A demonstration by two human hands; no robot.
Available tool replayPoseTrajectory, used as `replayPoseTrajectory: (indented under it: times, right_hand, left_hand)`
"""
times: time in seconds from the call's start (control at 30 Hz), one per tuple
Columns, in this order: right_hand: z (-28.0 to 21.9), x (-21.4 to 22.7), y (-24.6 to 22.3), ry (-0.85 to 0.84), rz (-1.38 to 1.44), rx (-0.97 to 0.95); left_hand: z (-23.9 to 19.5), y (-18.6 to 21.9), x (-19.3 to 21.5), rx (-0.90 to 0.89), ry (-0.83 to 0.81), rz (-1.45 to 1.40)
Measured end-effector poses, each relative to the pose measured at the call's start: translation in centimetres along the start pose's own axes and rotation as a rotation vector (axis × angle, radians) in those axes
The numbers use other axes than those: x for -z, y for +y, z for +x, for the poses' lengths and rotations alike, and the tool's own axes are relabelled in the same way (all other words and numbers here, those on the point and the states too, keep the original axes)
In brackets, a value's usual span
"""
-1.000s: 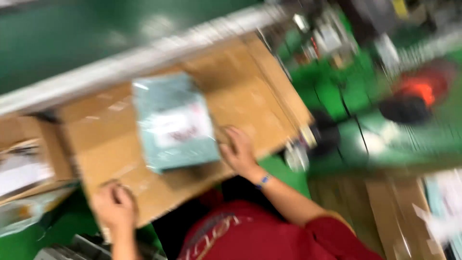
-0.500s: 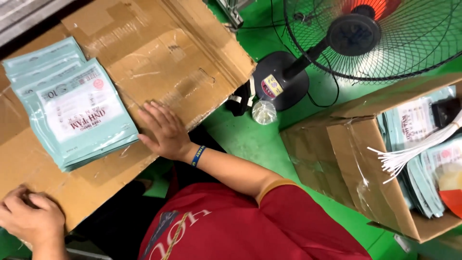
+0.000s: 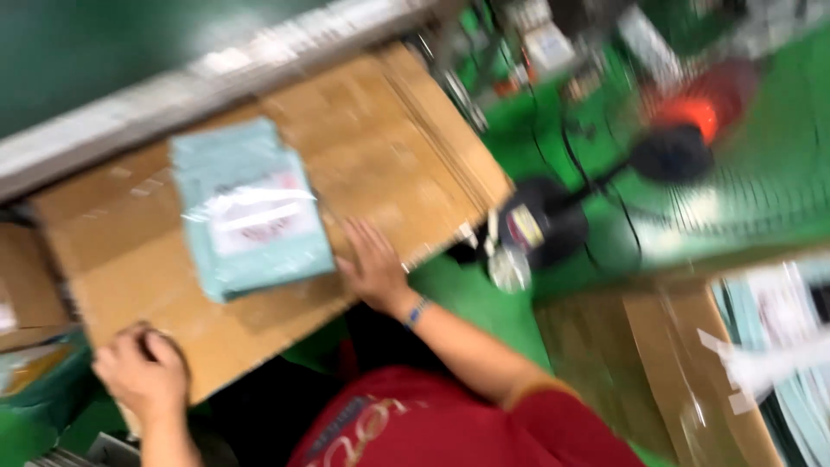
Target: Manually packing and sorting face masks in a factory environment.
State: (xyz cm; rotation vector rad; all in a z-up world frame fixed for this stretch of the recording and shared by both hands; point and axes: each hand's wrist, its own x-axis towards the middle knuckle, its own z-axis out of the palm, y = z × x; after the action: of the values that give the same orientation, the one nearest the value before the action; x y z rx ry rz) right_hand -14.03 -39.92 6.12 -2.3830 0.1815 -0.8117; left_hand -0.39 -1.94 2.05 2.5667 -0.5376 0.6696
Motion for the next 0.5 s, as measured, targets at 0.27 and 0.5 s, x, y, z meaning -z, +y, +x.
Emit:
replayPoseTrajectory:
  times: [0.27,0.5]
  right_hand:
    - [-0.4,-0.8,0.5,-0.083,-0.014,-0.046]
    - [9.8,1.4,4.9,-0.163,0.297,-0.201]
  left_hand:
    - [1.7,2.4,0.1,0.120,0.105,0.001]
    - [2.1,2.2,-1.2,0.229,0.146,0.043]
